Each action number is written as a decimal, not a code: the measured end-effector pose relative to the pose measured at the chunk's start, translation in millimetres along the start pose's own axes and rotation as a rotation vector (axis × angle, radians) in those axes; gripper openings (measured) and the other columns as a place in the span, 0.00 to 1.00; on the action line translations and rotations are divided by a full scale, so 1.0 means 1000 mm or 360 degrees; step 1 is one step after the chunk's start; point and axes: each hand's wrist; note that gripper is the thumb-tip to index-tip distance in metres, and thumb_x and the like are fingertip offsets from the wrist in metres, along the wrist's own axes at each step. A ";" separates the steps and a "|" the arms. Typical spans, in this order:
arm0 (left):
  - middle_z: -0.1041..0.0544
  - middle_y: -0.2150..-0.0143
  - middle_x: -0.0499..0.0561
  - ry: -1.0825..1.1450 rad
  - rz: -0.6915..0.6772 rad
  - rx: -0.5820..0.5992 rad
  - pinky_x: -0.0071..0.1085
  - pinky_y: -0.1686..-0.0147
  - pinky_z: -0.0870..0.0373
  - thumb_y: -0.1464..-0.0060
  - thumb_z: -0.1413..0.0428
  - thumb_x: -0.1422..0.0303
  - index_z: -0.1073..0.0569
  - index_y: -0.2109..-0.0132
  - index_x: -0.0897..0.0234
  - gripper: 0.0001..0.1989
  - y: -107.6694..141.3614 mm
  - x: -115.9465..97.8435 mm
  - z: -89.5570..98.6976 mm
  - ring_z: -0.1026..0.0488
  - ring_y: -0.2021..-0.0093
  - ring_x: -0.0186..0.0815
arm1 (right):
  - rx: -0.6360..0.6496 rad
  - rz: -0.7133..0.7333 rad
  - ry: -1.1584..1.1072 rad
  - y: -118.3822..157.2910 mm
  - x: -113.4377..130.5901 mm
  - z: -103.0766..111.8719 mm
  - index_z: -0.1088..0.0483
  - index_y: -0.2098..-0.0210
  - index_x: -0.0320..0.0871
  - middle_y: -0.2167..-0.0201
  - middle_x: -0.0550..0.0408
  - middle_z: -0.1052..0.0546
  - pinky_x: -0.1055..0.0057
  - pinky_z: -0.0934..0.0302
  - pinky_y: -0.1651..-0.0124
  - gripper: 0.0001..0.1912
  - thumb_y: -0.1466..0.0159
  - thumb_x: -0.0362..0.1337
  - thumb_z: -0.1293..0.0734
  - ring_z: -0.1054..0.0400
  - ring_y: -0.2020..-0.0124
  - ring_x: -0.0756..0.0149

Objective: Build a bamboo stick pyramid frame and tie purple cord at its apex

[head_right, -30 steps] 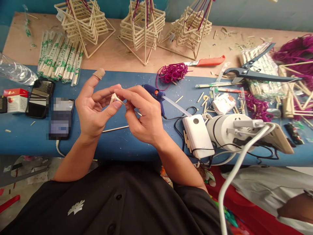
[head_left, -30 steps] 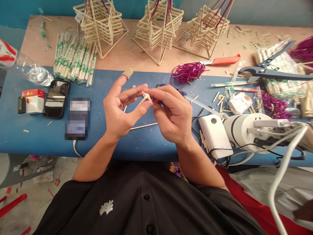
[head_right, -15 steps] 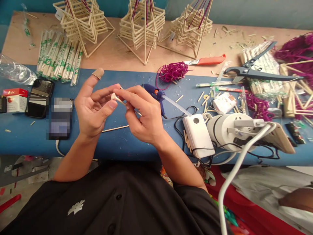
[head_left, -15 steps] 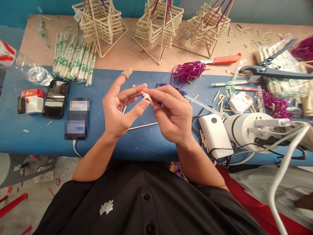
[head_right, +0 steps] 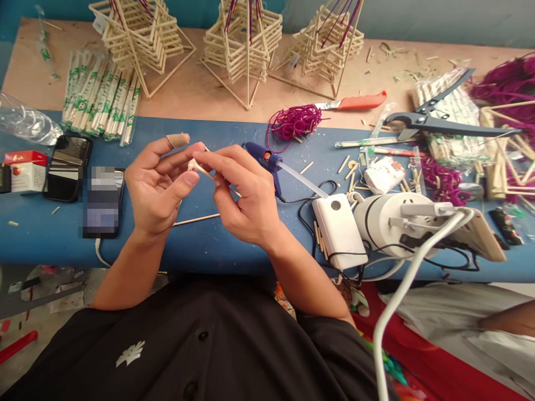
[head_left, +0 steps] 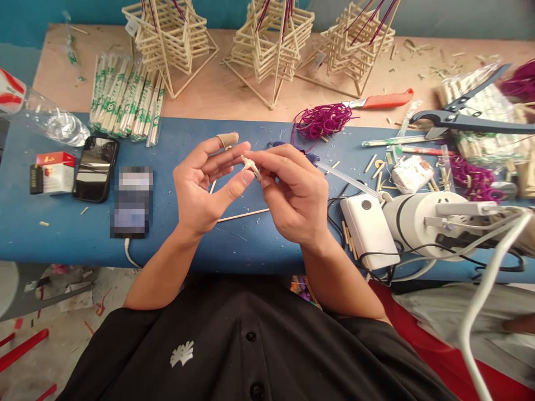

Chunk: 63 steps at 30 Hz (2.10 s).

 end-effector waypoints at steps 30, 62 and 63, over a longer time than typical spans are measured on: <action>0.11 0.48 0.51 0.0364 -0.0042 -0.0016 0.42 0.43 0.12 0.42 0.26 0.58 0.14 0.57 0.56 0.11 -0.004 -0.005 0.000 0.11 0.46 0.47 | -0.0036 -0.0014 -0.0044 0.001 -0.003 -0.003 0.19 0.41 0.48 0.52 0.52 0.17 0.63 0.23 0.50 0.24 0.29 0.24 0.37 0.22 0.53 0.66; 0.11 0.50 0.49 0.0222 -0.0093 -0.0032 0.51 0.36 0.16 0.43 0.26 0.51 0.13 0.62 0.52 0.13 -0.007 -0.003 0.001 0.13 0.43 0.47 | -0.0024 0.0040 -0.0007 0.000 -0.009 -0.002 0.18 0.44 0.48 0.54 0.50 0.16 0.61 0.22 0.51 0.20 0.28 0.30 0.38 0.22 0.56 0.64; 0.11 0.50 0.49 0.0227 -0.0089 -0.0028 0.51 0.37 0.16 0.43 0.26 0.51 0.13 0.62 0.52 0.12 -0.006 -0.003 0.001 0.13 0.44 0.46 | -0.0028 0.0044 -0.0018 -0.001 -0.009 -0.002 0.18 0.44 0.47 0.54 0.50 0.16 0.62 0.22 0.51 0.20 0.28 0.29 0.38 0.22 0.56 0.64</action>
Point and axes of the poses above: each hand's wrist, its own y-axis away from the middle knuckle, its own z-axis out of the back of the hand, x = y × z
